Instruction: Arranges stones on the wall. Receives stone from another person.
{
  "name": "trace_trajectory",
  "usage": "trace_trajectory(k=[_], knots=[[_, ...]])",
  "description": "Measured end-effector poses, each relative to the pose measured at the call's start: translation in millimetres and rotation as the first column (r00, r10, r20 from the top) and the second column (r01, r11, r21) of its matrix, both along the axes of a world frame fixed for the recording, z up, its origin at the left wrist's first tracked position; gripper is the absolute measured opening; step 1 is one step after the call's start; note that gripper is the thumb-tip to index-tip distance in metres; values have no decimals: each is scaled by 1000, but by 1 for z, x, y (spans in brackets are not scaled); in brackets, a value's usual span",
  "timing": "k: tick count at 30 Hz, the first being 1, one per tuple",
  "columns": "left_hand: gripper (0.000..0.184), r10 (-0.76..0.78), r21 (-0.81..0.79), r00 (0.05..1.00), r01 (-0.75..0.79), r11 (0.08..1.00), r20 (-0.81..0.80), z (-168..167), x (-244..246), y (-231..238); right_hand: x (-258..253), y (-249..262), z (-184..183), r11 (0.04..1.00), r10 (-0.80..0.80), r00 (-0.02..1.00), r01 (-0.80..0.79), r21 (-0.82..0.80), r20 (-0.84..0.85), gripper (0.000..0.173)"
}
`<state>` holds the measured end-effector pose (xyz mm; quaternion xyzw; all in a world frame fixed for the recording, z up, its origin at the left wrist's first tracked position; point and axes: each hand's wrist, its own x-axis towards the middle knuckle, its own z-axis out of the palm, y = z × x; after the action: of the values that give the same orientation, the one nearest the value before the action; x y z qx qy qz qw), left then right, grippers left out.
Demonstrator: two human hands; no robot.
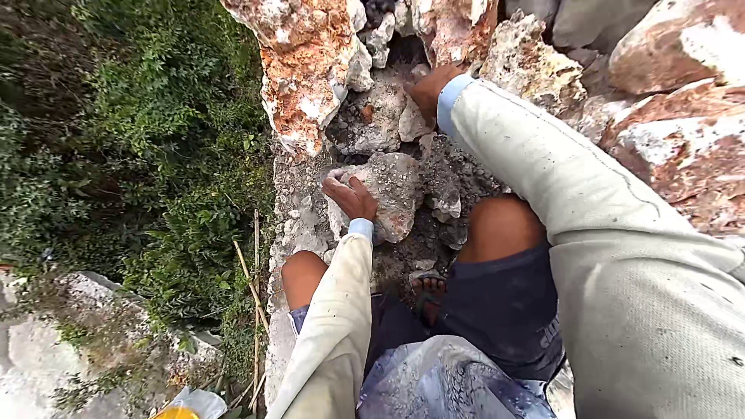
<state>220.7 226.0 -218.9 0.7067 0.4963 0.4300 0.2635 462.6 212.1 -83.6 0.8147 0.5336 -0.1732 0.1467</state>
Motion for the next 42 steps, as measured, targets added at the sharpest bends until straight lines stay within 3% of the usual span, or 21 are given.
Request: trace_trajectory(k=[3, 5, 8, 15, 18, 22, 26, 31, 36, 40, 42], knots=[[41, -100, -99, 973, 123, 987, 208, -2, -12, 8, 12, 7, -8, 1000, -24, 999, 24, 15, -33, 77], [43, -109, -107, 954, 144, 984, 278, -2, -26, 5, 16, 13, -15, 998, -9, 1000, 10, 61, -25, 95], [43, -24, -134, 952, 68, 989, 306, 0, -45, -12, 10, 14, -12, 993, 40, 997, -47, 112, 62, 112], [40, 64, -255, 933, 30, 966, 353, -16, -68, -25, -17, -4, 27, 972, -7, 986, -31, 231, 165, 112], [41, -6, -223, 933, 92, 971, 359, -14, -64, -11, -48, -11, 48, 966, -16, 991, -18, 256, 131, 118], [38, -69, -182, 933, 141, 973, 352, -16, -60, 0, -93, -7, 45, 976, -5, 998, -8, 219, 59, 124], [38, -24, -183, 943, 89, 979, 331, -21, -62, 5, -105, 10, 33, 981, -77, 997, 80, 176, -27, 117], [40, -13, -218, 955, 81, 972, 297, -16, -67, 6, -73, 19, 30, 959, -194, 969, 220, 178, -153, 106], [48, -109, -170, 986, 129, 977, 122, -20, -73, 4, -36, 4, 49, 950, -266, 961, 275, 146, -76, 97], [56, -137, -184, 988, 147, 972, 68, -22, -66, 3, -28, -12, 30, 958, -251, 966, 238, 161, 68, 95], [61, -136, -232, 989, 147, 962, 64, -22, -62, -2, -22, -15, 21, 971, -211, 974, 200, 133, 77, 79]])
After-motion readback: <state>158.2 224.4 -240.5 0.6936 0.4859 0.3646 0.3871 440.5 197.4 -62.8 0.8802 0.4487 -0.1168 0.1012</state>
